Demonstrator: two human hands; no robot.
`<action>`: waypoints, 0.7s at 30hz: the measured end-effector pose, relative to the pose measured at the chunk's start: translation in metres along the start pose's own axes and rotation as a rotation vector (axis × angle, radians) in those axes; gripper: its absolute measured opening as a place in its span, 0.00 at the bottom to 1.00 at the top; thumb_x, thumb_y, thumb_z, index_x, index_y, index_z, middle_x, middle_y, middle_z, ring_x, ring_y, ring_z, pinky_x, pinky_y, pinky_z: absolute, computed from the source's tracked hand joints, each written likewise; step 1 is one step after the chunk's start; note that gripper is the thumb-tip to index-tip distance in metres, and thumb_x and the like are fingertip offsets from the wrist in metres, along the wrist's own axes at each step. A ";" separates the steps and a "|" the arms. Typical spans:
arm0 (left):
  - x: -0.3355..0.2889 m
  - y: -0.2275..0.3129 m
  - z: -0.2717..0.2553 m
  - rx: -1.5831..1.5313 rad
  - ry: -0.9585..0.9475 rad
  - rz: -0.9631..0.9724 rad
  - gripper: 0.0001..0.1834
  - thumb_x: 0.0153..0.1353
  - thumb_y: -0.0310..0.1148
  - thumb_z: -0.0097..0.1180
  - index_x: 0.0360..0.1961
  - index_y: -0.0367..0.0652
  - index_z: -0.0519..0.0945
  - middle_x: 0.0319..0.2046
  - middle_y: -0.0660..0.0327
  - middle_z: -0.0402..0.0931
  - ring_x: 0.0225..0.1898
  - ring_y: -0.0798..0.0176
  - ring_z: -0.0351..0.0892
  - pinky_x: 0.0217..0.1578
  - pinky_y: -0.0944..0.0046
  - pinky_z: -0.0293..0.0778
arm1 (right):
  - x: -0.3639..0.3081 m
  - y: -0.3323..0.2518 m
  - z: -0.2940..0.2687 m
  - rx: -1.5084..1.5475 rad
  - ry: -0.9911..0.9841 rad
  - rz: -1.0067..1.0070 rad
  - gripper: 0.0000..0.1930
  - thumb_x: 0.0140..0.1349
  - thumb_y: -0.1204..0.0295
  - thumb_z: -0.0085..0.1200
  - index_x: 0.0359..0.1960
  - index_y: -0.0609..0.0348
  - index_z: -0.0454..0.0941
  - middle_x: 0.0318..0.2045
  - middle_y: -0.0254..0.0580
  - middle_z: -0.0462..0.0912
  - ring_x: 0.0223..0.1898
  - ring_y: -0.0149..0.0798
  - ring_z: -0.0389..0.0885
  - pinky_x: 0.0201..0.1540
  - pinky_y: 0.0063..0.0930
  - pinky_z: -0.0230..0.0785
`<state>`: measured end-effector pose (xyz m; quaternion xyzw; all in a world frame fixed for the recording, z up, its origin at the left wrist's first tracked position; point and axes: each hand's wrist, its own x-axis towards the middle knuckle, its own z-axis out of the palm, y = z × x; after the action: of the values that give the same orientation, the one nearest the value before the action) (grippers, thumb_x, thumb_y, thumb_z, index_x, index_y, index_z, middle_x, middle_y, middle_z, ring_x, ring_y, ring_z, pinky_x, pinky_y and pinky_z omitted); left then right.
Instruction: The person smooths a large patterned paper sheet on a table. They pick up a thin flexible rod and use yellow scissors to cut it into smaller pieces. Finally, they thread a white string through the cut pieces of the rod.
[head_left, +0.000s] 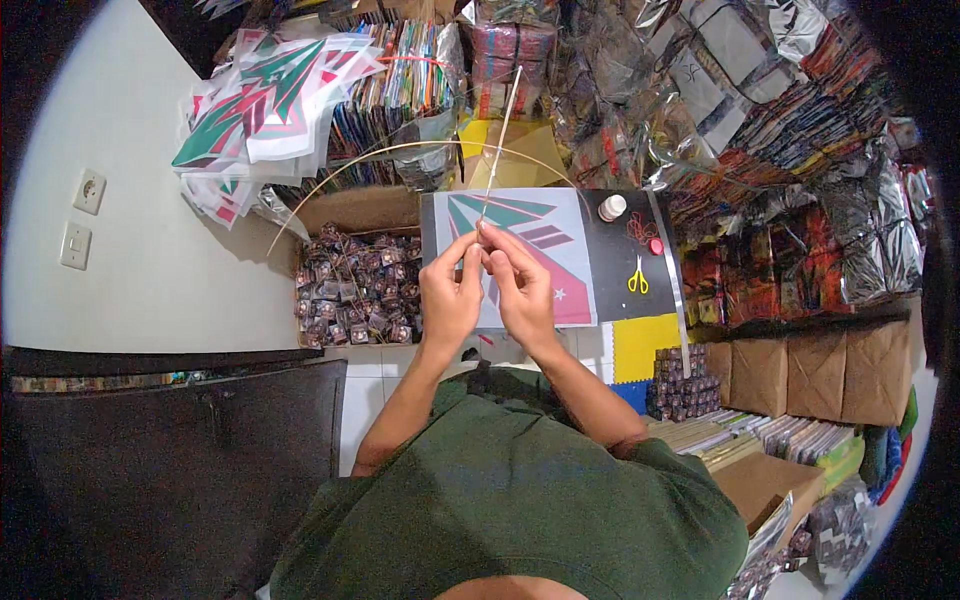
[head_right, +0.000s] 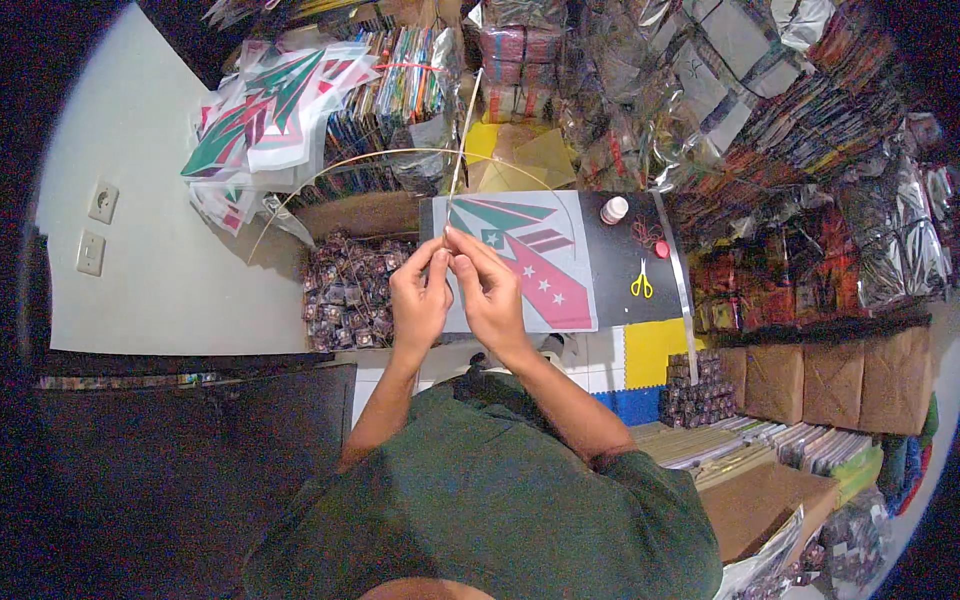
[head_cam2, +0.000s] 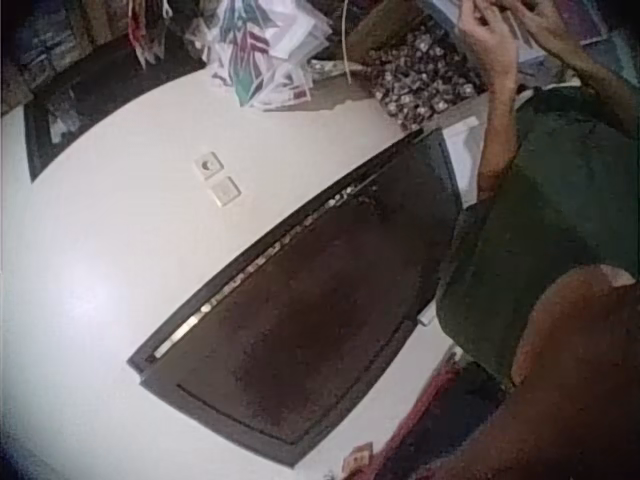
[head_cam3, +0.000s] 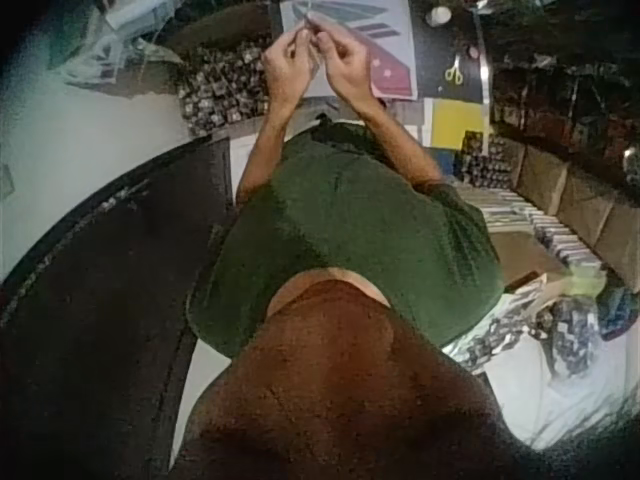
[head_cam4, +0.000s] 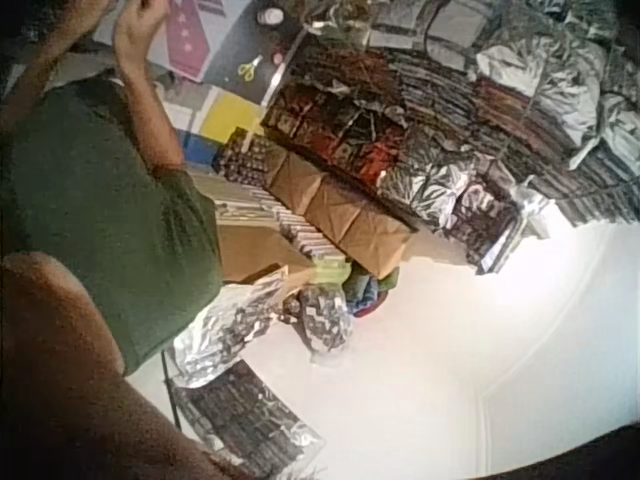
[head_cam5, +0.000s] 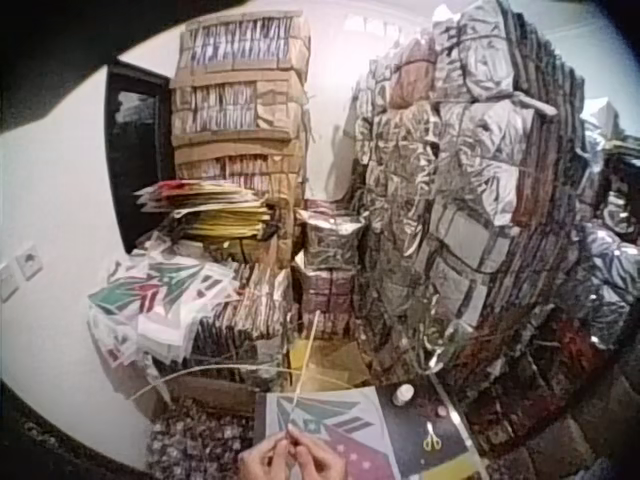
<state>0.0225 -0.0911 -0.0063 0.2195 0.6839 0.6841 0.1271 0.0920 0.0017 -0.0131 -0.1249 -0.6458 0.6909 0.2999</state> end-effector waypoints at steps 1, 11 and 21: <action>0.001 -0.003 0.000 -0.003 0.007 0.016 0.16 0.77 0.32 0.53 0.57 0.34 0.84 0.23 0.67 0.78 0.20 0.79 0.68 0.20 0.70 0.65 | 0.000 0.001 0.000 -0.034 0.003 -0.013 0.19 0.77 0.73 0.52 0.65 0.66 0.79 0.62 0.50 0.83 0.64 0.41 0.79 0.66 0.34 0.71; 0.003 -0.008 0.005 0.043 0.010 0.026 0.16 0.77 0.32 0.54 0.57 0.32 0.84 0.27 0.58 0.85 0.23 0.76 0.72 0.23 0.67 0.67 | 0.002 0.002 -0.006 -0.126 -0.029 -0.065 0.20 0.78 0.75 0.51 0.68 0.66 0.76 0.63 0.46 0.78 0.63 0.36 0.77 0.63 0.27 0.73; 0.004 -0.023 0.027 0.087 0.055 0.167 0.16 0.76 0.30 0.54 0.57 0.32 0.83 0.30 0.50 0.86 0.27 0.73 0.77 0.27 0.66 0.74 | 0.005 0.000 -0.018 -0.059 -0.020 -0.035 0.20 0.75 0.77 0.54 0.67 0.66 0.76 0.65 0.45 0.76 0.64 0.35 0.76 0.63 0.27 0.73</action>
<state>0.0288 -0.0646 -0.0298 0.2622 0.6954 0.6678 0.0411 0.0982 0.0194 -0.0144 -0.1152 -0.6711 0.6674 0.3016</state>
